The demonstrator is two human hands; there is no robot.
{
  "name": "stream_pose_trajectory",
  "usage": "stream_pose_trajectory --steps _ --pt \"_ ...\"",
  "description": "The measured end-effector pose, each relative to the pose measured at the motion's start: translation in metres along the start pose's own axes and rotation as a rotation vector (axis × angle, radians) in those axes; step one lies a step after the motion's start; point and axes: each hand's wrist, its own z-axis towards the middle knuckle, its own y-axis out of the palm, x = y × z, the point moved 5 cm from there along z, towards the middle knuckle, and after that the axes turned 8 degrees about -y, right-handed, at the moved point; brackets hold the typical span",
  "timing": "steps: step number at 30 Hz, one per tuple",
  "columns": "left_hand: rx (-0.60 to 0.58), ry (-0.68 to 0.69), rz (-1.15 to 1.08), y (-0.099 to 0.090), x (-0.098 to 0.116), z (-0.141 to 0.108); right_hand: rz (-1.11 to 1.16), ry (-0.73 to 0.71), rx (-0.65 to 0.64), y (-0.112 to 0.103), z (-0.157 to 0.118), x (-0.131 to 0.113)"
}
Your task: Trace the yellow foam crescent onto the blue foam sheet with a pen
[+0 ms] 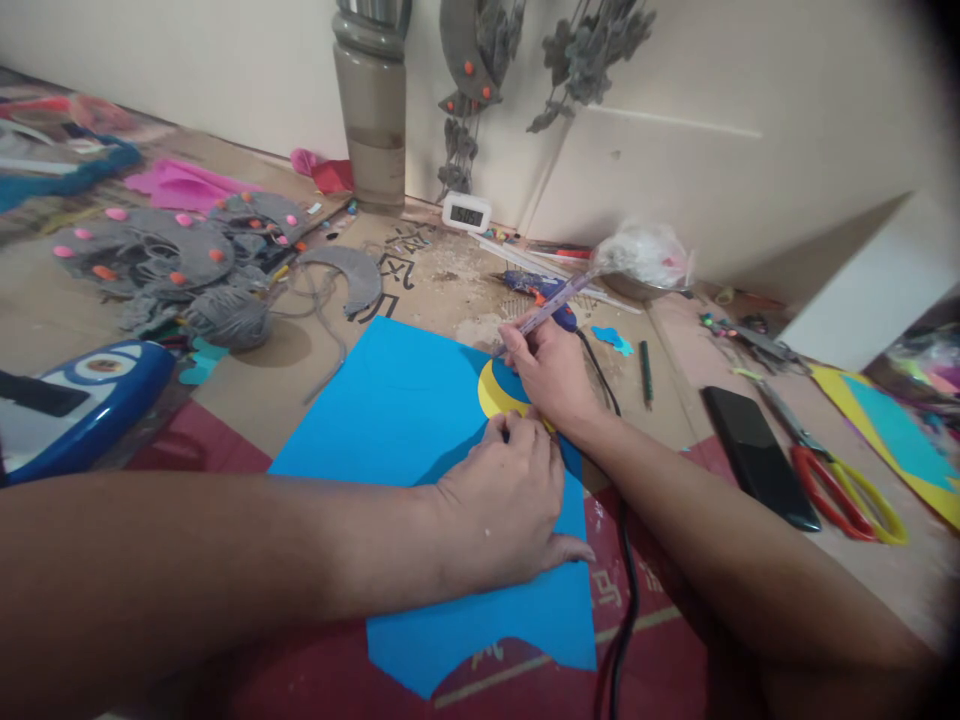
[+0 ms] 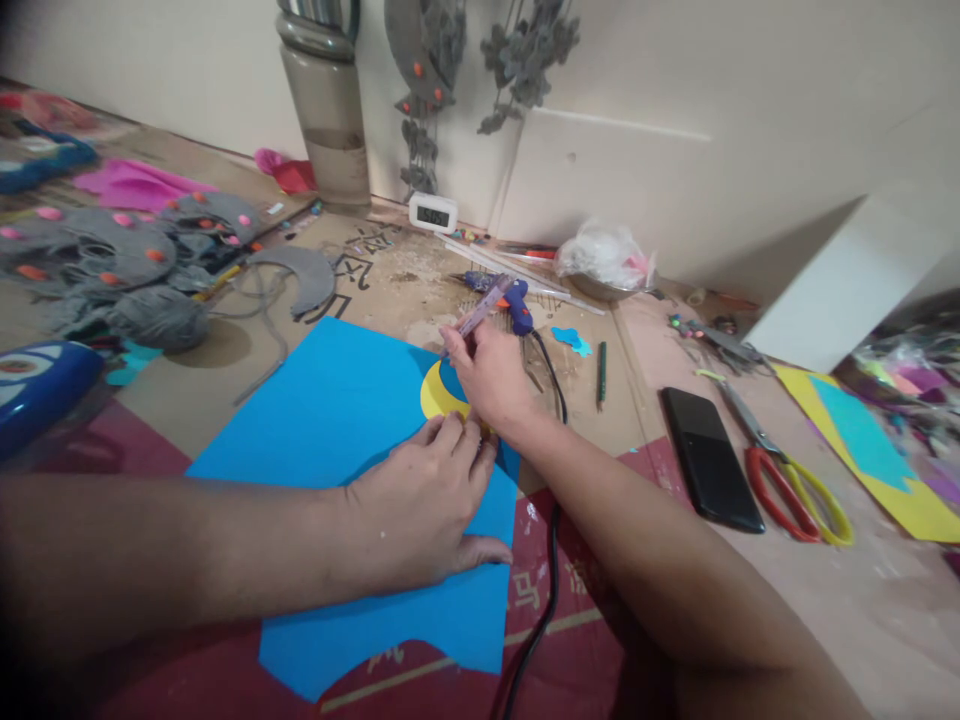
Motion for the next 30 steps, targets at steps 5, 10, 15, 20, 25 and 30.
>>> stream_pose_trajectory --steps 5,10,15,20,25,30 --pt "-0.005 -0.002 -0.009 0.001 0.001 0.000 -0.014 0.006 -0.003 0.000 0.000 0.000" --pt "-0.007 0.002 -0.007 0.001 0.001 0.000 -0.014 0.005 0.006 0.000 0.000 0.000" --pt "-0.030 -0.004 -0.020 0.001 0.000 0.000 -0.010 0.011 0.012 0.000 0.000 0.000" --pt "-0.025 -0.004 -0.011 -0.001 0.000 0.001 -0.001 0.012 0.008 -0.001 0.000 -0.001" --pt "-0.028 0.002 -0.009 0.001 0.000 0.000 0.064 0.007 0.053 -0.001 -0.002 0.002" --pt "-0.037 -0.002 -0.004 0.000 0.000 0.000 0.156 0.013 0.148 -0.003 -0.003 0.010"
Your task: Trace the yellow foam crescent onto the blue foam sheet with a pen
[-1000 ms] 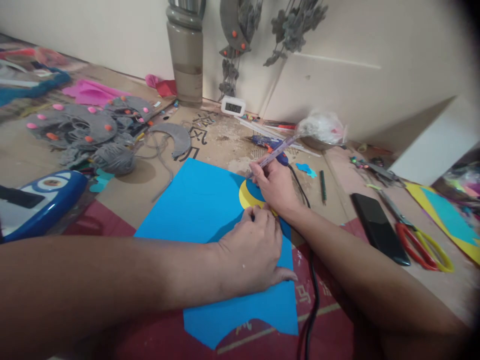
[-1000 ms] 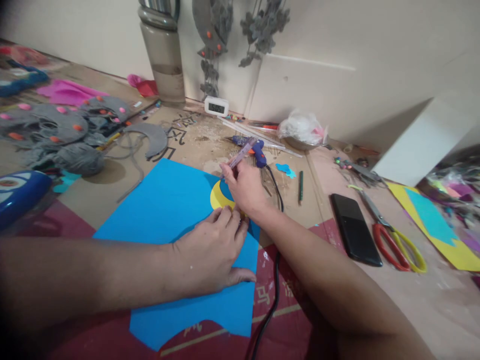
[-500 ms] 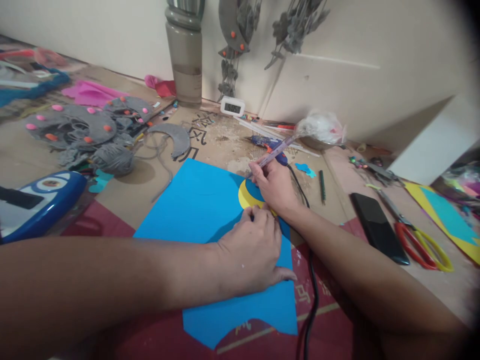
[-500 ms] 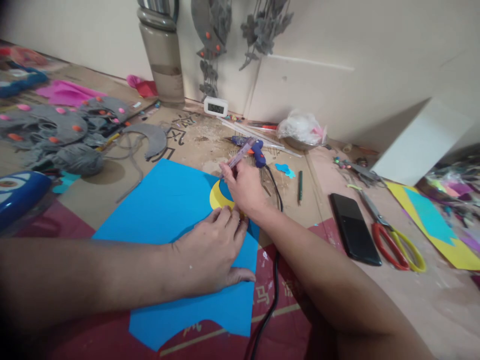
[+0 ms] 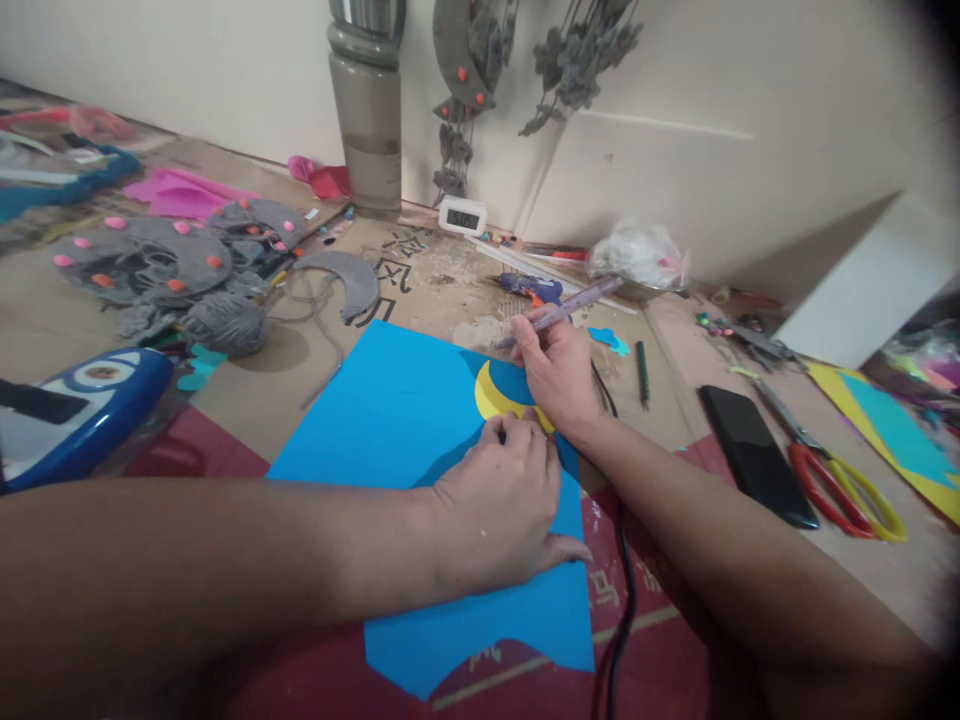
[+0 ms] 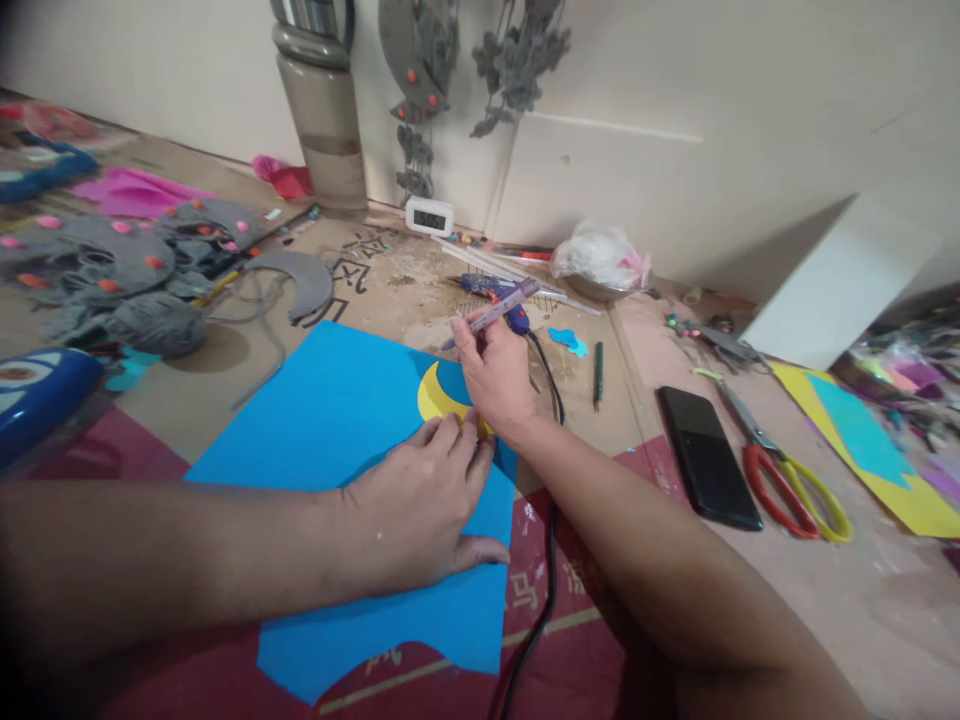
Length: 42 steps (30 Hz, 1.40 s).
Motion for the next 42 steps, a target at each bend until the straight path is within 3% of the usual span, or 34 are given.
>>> stream_pose_trajectory --steps 26,42 --pt "-0.020 -0.001 -0.026 -0.0010 -0.0012 0.0013 -0.080 0.010 -0.154 0.0066 0.0009 -0.0066" --pt "-0.023 0.005 -0.021 -0.0013 -0.0009 0.0017 -0.129 -0.021 -0.140 0.0057 0.0027 -0.0072"
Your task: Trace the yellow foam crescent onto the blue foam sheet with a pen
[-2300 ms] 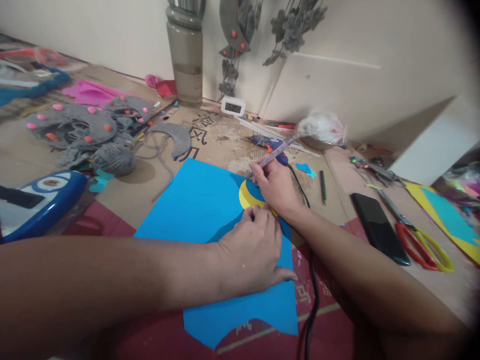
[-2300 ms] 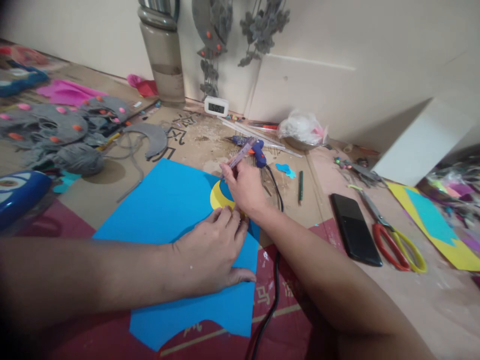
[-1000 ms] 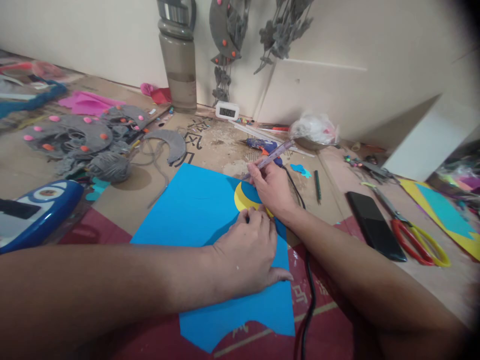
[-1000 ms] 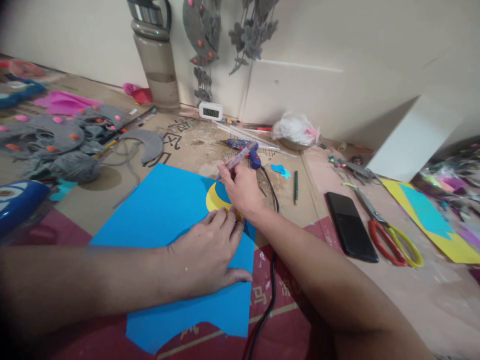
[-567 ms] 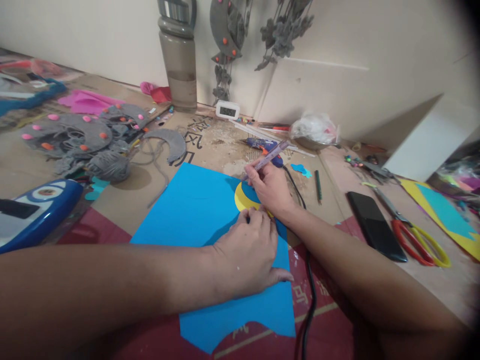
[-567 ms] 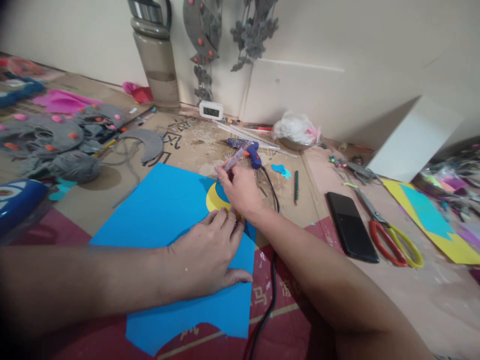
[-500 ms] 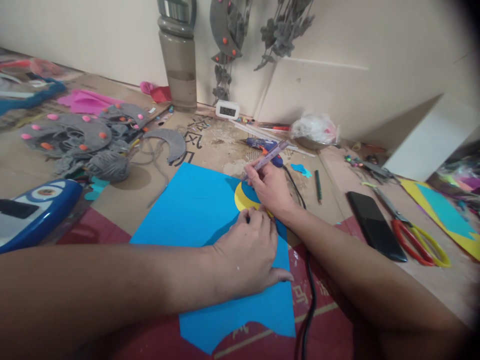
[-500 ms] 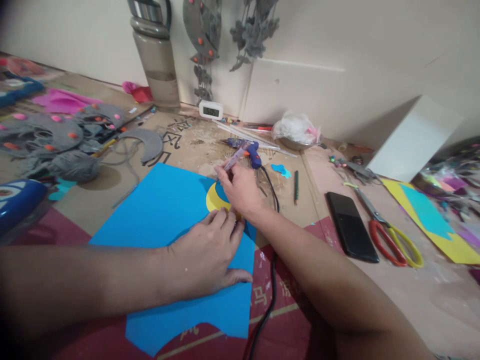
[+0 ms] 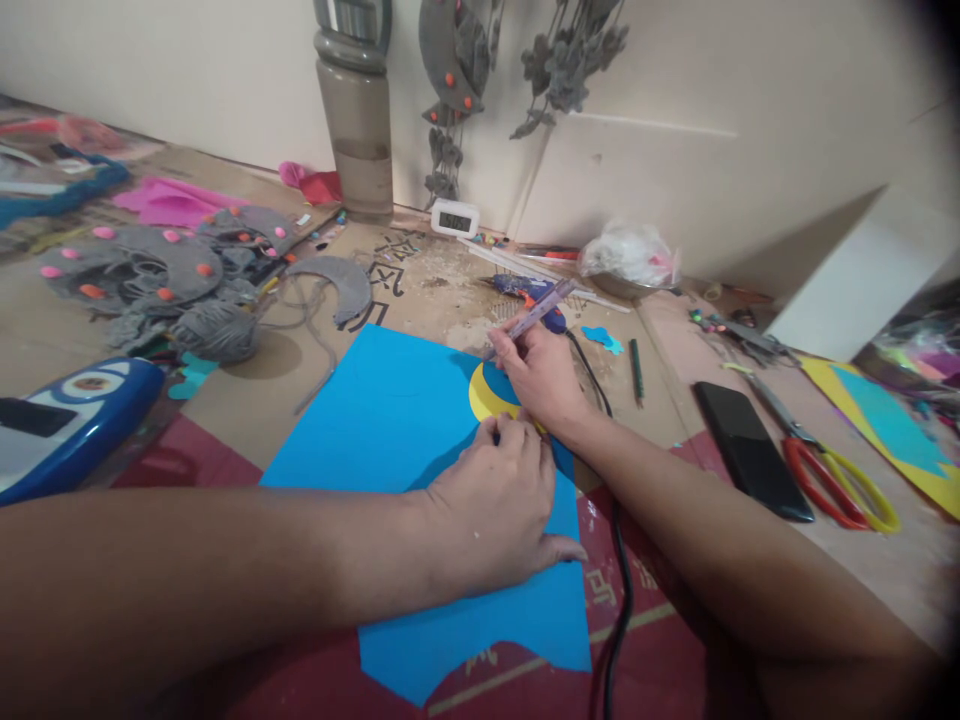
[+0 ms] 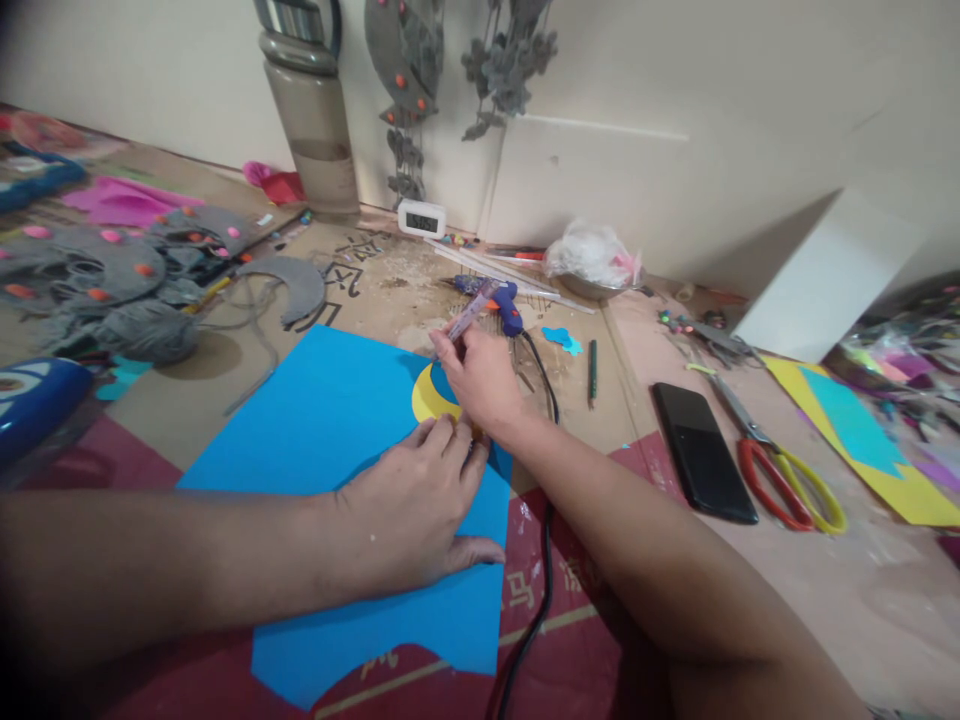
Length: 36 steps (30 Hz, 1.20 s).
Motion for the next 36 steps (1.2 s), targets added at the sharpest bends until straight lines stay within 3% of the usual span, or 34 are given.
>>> stream_pose_trajectory --steps 15,26,36 --pt "-0.003 -0.006 -0.009 0.000 -0.001 0.001 -0.033 -0.016 0.024 -0.002 -0.001 -0.002" --pt "0.021 0.015 0.009 0.001 0.001 0.001 0.041 0.010 0.117 -0.005 -0.003 0.004" --pt "0.039 0.020 0.000 -0.002 0.004 -0.003 0.325 0.005 0.224 -0.008 -0.002 0.009"
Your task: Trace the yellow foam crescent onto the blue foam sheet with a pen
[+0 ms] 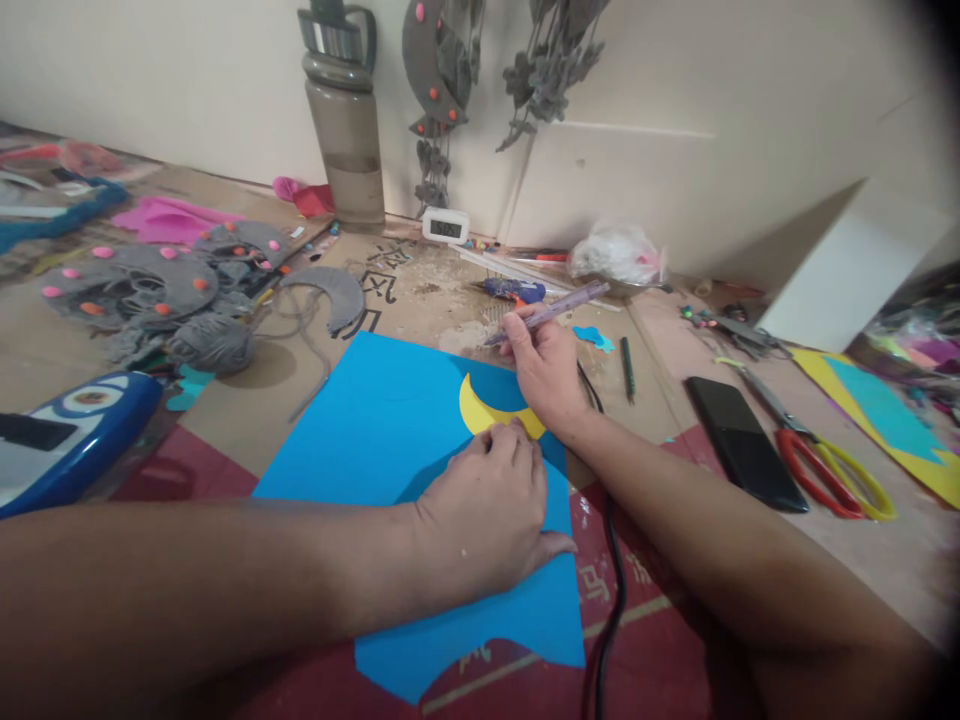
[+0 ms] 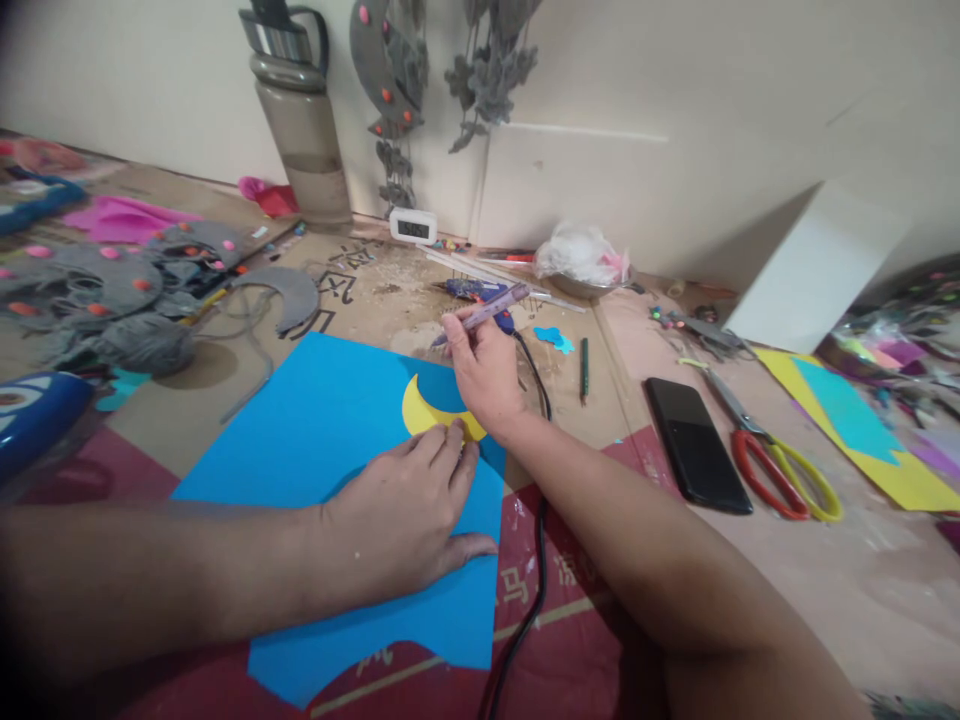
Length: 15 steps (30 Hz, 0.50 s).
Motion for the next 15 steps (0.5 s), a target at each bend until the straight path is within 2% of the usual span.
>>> stream_pose_trajectory --steps 8,12,15 --pt "0.129 0.040 -0.052 -0.009 0.000 -0.004 0.320 0.217 0.162 -0.011 0.009 0.018" --pt "0.209 0.069 -0.057 -0.013 0.002 -0.005 0.354 0.241 0.191 -0.013 0.011 0.024" --pt "0.283 0.138 -0.075 -0.017 0.005 -0.011 0.377 0.206 0.236 -0.015 0.011 0.023"
